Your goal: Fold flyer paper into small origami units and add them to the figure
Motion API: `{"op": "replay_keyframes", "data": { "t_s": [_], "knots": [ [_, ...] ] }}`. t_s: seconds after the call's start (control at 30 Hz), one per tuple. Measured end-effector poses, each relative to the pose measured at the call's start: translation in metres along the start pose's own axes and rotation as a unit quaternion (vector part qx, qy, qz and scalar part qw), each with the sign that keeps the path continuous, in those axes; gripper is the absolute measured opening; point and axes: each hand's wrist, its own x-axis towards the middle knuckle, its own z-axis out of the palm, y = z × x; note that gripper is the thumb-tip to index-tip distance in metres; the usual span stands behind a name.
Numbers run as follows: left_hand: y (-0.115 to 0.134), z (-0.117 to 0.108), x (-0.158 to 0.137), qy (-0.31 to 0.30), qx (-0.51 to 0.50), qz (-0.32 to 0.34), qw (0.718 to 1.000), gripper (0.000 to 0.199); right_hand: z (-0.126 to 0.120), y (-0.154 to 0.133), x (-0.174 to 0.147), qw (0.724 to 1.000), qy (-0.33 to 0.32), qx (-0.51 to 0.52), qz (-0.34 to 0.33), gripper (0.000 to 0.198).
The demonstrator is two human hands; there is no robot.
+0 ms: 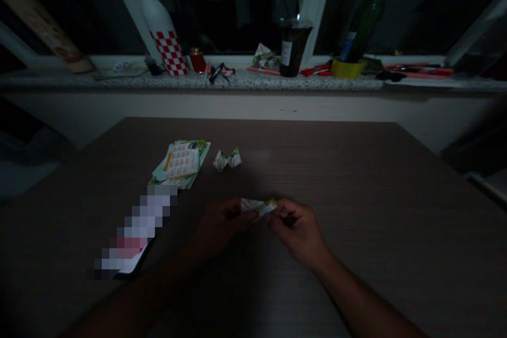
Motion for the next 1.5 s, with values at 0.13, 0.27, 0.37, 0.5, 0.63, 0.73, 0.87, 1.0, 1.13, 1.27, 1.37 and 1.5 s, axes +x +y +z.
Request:
{"op": "replay_keyframes", "data": {
  "t_s": [0.13,0.27,0.37,0.5,0.63,0.73,0.87,1.0,1.13,1.27,1.37,1.5],
  "knots": [
    [-0.001,-0.002,0.000,0.011,0.027,0.013,0.999,0.028,-0.001,-0.003,-0.001,1.000,0.009,-0.008,-0.001,0.022],
    [0.000,0.000,-0.003,0.002,-0.002,0.020,1.000,0.027,-0.001,-0.002,-0.001,1.000,-0.002,-0.011,-0.020,0.024],
    [0.002,0.001,-0.003,0.002,-0.012,0.026,1.000,0.028,0.001,0.001,-0.002,0.999,-0.014,-0.022,-0.042,0.020],
    [0.003,-0.001,-0.002,0.025,0.010,0.029,0.999,0.027,-0.001,0.002,-0.002,0.989,0.048,-0.055,-0.125,0.012],
    [0.002,-0.003,-0.002,0.028,0.033,0.032,0.999,0.028,-0.005,-0.001,-0.001,0.959,0.044,-0.141,-0.240,0.011],
    [0.004,-0.002,-0.004,0.022,0.048,0.048,0.997,0.027,-0.006,-0.003,0.000,0.950,0.020,-0.171,-0.262,0.014],
    [0.008,-0.001,-0.006,0.018,0.058,0.062,0.996,0.024,-0.004,-0.004,0.000,0.955,0.013,-0.167,-0.244,0.012],
    [0.010,-0.001,-0.007,0.030,0.085,0.078,0.993,0.022,-0.003,-0.006,-0.001,0.963,0.010,-0.159,-0.215,0.007],
    [0.010,-0.001,-0.008,0.027,0.102,0.097,0.990,0.022,-0.004,-0.007,-0.002,0.971,0.002,-0.160,-0.180,0.006],
    [0.011,-0.001,-0.009,0.031,0.114,0.092,0.989,0.022,-0.004,-0.007,-0.003,0.976,-0.012,-0.156,-0.152,0.010],
    [0.011,-0.001,-0.009,0.025,0.110,0.088,0.990,0.024,-0.004,-0.007,-0.003,0.977,-0.022,-0.163,-0.135,0.014],
    [0.009,-0.001,-0.009,0.022,0.094,0.077,0.992,0.025,-0.004,-0.008,-0.003,0.975,-0.047,-0.174,-0.126,0.019]
  ]
}}
